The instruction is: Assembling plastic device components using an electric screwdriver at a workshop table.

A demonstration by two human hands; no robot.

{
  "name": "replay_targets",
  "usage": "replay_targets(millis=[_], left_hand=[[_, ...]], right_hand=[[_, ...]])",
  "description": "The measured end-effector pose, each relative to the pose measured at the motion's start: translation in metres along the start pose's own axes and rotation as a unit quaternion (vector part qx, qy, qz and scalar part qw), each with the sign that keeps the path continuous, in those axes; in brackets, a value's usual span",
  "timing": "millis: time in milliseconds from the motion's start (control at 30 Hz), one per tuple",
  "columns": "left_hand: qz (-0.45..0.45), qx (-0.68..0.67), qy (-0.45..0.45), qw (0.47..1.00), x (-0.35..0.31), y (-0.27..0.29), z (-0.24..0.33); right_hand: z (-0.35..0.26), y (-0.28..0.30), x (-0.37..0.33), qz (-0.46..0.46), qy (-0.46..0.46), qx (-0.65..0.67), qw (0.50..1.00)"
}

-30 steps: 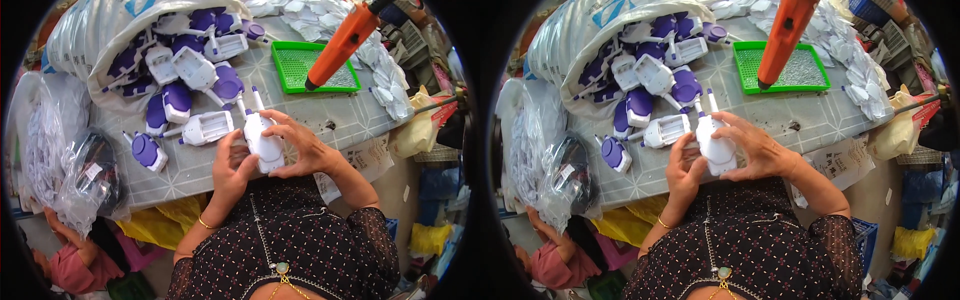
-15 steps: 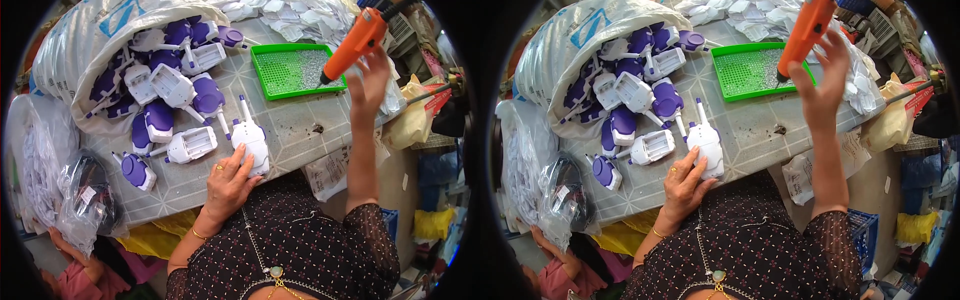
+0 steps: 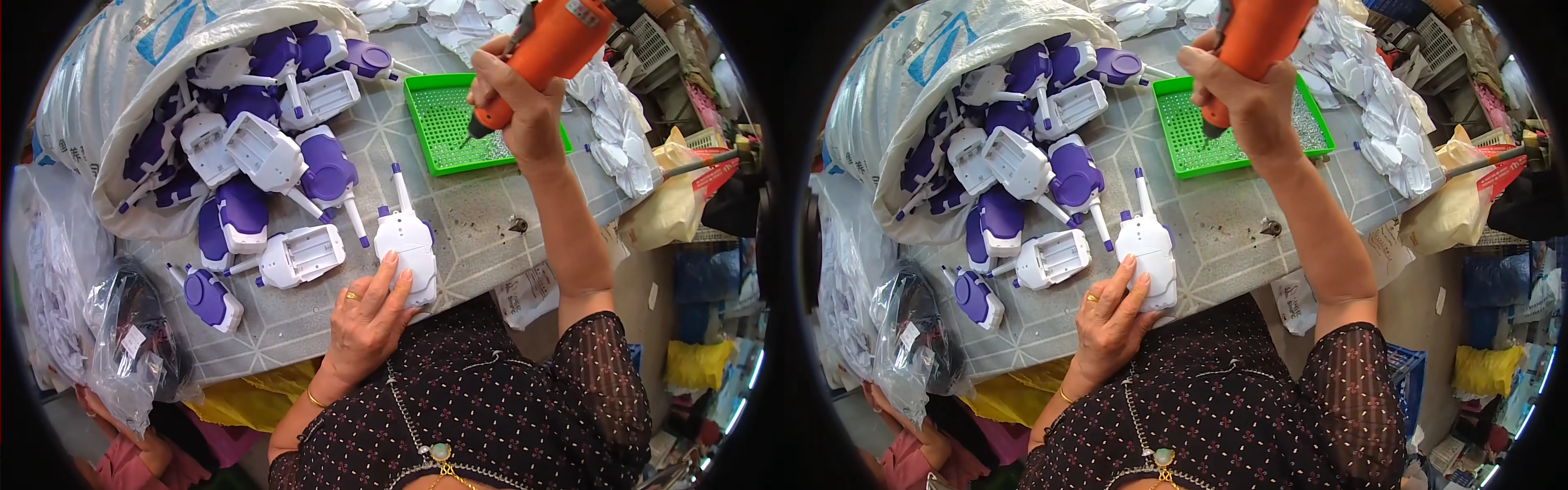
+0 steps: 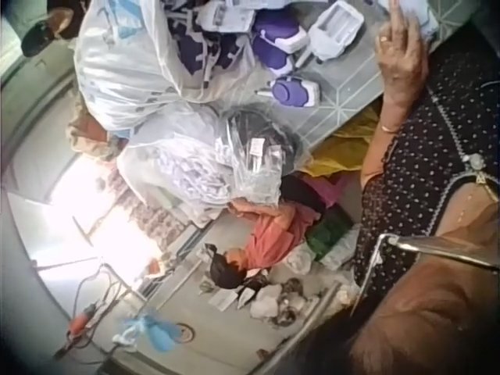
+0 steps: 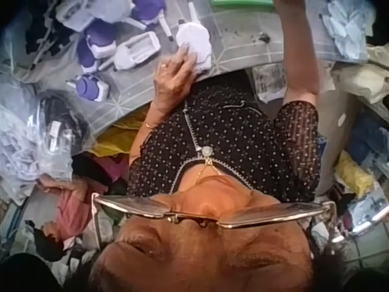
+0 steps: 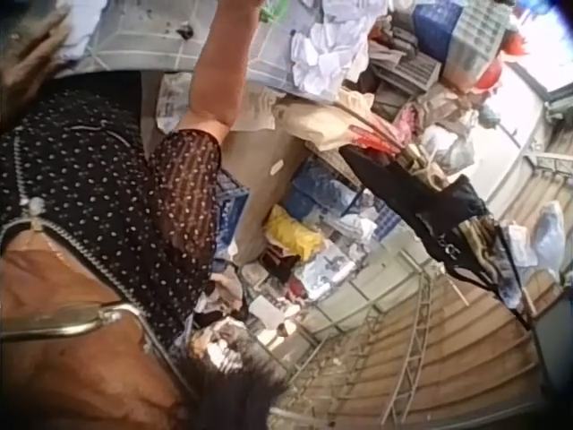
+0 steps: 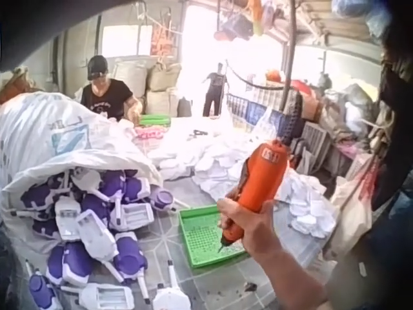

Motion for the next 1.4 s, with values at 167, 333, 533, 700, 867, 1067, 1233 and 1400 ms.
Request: replay_targets(millis=[167, 333, 533, 700, 867, 1067, 1233, 1400], left_hand=[[0.002, -0.005, 0.002, 1.0, 0.002, -0.001, -0.001], [-0.001, -0.018, 0.007, 1.0, 0.003, 0.0, -0.002], [0.005, -0.022, 0.008, 1.0, 0.003, 0.0, -0.003], [0.0, -0.028, 0.016, 0.999, 0.005, 0.001, -0.003], [0.002, -0.034, 0.021, 0.999, 0.006, 0.002, -0.003], [0.004, -0.032, 0.026, 0.999, 0.007, 0.0, -0.006], [0.005, -0.033, 0.031, 0.999, 0.008, 0.0, -0.007], [0.009, -0.032, 0.036, 0.999, 0.007, -0.001, -0.006]], right_hand=[[0.019, -0.008, 0.001, 0.004, 0.011, -0.011, 1.0], [0.025, -0.006, 0.002, 0.004, 0.026, -0.017, 1.0], [0.033, -0.005, 0.002, 0.018, 0.007, -0.008, 1.0], [0.035, -0.007, 0.001, 0.011, 0.011, -0.007, 1.0], [0.034, -0.008, 0.0, -0.006, 0.031, -0.007, 0.999], [0.033, -0.007, -0.004, -0.029, 0.059, 0.035, 0.997], [0.035, -0.006, -0.003, -0.049, 0.054, 0.048, 0.996], [0.032, -0.009, -0.003, -0.041, 0.061, 0.019, 0.997]])
Point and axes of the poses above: each hand's wrist, its own x-axis towards the middle knuckle, its own y-axis out of the back of the hand, z = x × y, the point moved 8 cm from there along x, towards the middle knuckle, and after that the axes turned 11 degrees about -x, right-handed, at the moved point
